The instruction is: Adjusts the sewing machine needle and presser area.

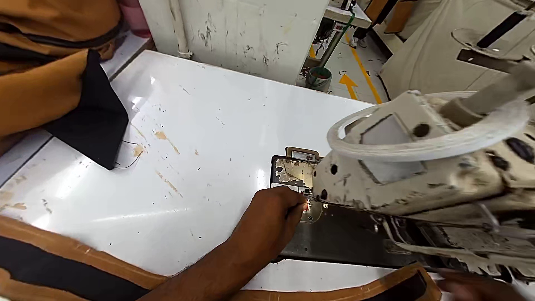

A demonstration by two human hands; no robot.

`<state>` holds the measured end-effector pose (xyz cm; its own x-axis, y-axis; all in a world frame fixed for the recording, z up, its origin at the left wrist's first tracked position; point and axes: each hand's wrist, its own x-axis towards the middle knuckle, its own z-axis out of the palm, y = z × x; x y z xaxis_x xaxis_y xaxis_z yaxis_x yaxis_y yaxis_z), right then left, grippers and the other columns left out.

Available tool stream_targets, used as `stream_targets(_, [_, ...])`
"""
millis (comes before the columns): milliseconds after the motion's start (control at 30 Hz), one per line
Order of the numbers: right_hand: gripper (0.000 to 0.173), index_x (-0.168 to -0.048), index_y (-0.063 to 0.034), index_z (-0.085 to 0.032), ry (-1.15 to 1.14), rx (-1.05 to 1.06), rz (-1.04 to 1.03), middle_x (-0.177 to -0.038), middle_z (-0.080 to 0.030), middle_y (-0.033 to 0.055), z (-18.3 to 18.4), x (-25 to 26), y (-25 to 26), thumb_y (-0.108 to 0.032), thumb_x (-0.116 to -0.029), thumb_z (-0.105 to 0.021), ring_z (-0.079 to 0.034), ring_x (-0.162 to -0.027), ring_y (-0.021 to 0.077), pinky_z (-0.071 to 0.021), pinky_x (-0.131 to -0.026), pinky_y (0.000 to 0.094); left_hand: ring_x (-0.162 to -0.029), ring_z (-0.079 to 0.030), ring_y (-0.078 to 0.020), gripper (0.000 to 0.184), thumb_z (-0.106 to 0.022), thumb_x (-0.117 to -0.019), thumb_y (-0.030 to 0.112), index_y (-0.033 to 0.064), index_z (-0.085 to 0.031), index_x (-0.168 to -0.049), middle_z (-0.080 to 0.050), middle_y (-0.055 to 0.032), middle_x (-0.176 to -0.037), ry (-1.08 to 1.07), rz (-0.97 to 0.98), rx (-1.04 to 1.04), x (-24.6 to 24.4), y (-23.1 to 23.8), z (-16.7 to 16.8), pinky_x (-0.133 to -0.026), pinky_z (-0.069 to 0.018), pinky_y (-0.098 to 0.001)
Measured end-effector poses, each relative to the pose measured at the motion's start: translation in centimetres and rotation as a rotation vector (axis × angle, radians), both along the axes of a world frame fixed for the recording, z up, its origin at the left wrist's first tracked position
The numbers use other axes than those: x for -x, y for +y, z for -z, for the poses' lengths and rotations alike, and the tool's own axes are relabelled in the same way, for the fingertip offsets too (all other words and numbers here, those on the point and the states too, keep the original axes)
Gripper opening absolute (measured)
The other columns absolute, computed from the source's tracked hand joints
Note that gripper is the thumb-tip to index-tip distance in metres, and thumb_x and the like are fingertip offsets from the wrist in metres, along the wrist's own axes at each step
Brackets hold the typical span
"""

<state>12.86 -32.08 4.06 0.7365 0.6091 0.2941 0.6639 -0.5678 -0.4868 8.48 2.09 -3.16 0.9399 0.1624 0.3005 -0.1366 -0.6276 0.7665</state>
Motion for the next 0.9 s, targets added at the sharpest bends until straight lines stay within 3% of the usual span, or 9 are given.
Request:
stream_targets(33, [0.027,-0.111,0.0065,-0.069,0.064,0.024,-0.012,-0.102,-0.073,0.022,1.6,0.6,2.6,-0.018,-0.1041,-0.061,-0.072,-0.087,0.0234,-0.0608,-0.076,0.0407,-0.065,-0.057,0.0027,0.014,-0.066,-0.0967,0.021,0.0163,-0.078,-0.092,-0.066,0.0087,-0.08,0.003,0.001,0.013,-0.1,0.0,0.1,-0.058,-0.0483,-0.013])
stream_targets(133, [0.032,-0.116,0.0003,-0.069,0.243,-0.053,0.085,-0.096,-0.076,0.0083,4.5,0.0,9.8,-0.028,-0.1026,-0.064,-0.073,-0.075,0.0137,-0.0632,-0.063,0.0328,-0.066,-0.058,0.0017,0.016,-0.064,-0.0977,0.021,0.0158,-0.077,-0.091,-0.065,0.0077,-0.079,0.014,0.009,0.056,-0.1,-0.2,0.4,-0.059,-0.0502,-0.0142])
stream_targets(233, [0.021,-0.098,-0.0073,-0.072,0.362,-0.15,0.205,-0.076,-0.071,-0.0049,6.8,-2.9,13.3,-0.025,-0.0985,-0.061,-0.062,-0.055,0.003,-0.0539,-0.049,0.0213,-0.07,-0.063,-0.003,0.021,-0.06,-0.0995,0.023,0.0145,-0.078,-0.093,-0.068,0.0039,-0.081,0.045,0.035,0.067,-0.2,-0.2,0.4,-0.064,-0.0533,-0.0194])
stream_targets(333, [0.017,-0.084,-0.0075,-0.068,0.423,-0.181,0.252,-0.068,-0.067,-0.0068,8.0,-3.9,13.6,-0.014,-0.0939,-0.056,-0.056,-0.049,0.0001,-0.05,-0.048,0.0196,-0.072,-0.066,-0.0103,0.022,-0.058,-0.0987,0.019,0.0107,-0.078,-0.096,-0.07,-0.0023,-0.083,0.031,0.053,0.103,-0.3,-0.2,0.2,-0.066,-0.0557,-0.0241])
stream_targets(400, [0.014,-0.084,-0.0054,-0.066,0.407,-0.224,0.235,-0.067,-0.066,-0.0099,7.5,-2.9,13.9,-0.006,-0.0938,-0.055,-0.056,-0.052,-0.0046,-0.0507,-0.052,0.0151,-0.072,-0.067,-0.0112,0.02,-0.059,-0.096,0.016,0.0096,-0.078,-0.094,-0.071,-0.0036,-0.083,-0.01,0.039,0.109,-0.4,-0.4,0.3,-0.065,-0.0559,-0.0238])
stream_targets(567, [0.011,-0.088,0.0008,-0.068,0.295,-0.25,0.23,-0.067,-0.067,-0.0081,7.5,-2.1,14.4,-0.008,-0.09,-0.061,-0.056,-0.052,-0.0057,-0.0503,-0.051,0.0128,-0.071,-0.066,-0.0123,0.016,-0.06,-0.093,0.012,0.0072,-0.076,-0.09,-0.07,-0.0055,-0.083,-0.022,0.033,0.129,-0.5,-0.5,0.1,-0.063,-0.0549,-0.0228])
stream_targets(900, [0.01,-0.088,-0.0052,-0.069,0.297,-0.283,0.133,-0.071,-0.07,-0.0078,6.8,-2.1,14.5,-0.007,-0.0948,-0.063,-0.062,-0.058,-0.0033,-0.0545,-0.055,0.0158,-0.07,-0.066,-0.0152,0.017,-0.06,-0.0938,0.01,0.006,-0.077,-0.092,-0.07,-0.0069,-0.083,0.003,0.038,0.16,-0.4,-0.5,-0.3,-0.065,-0.0549,-0.0252])
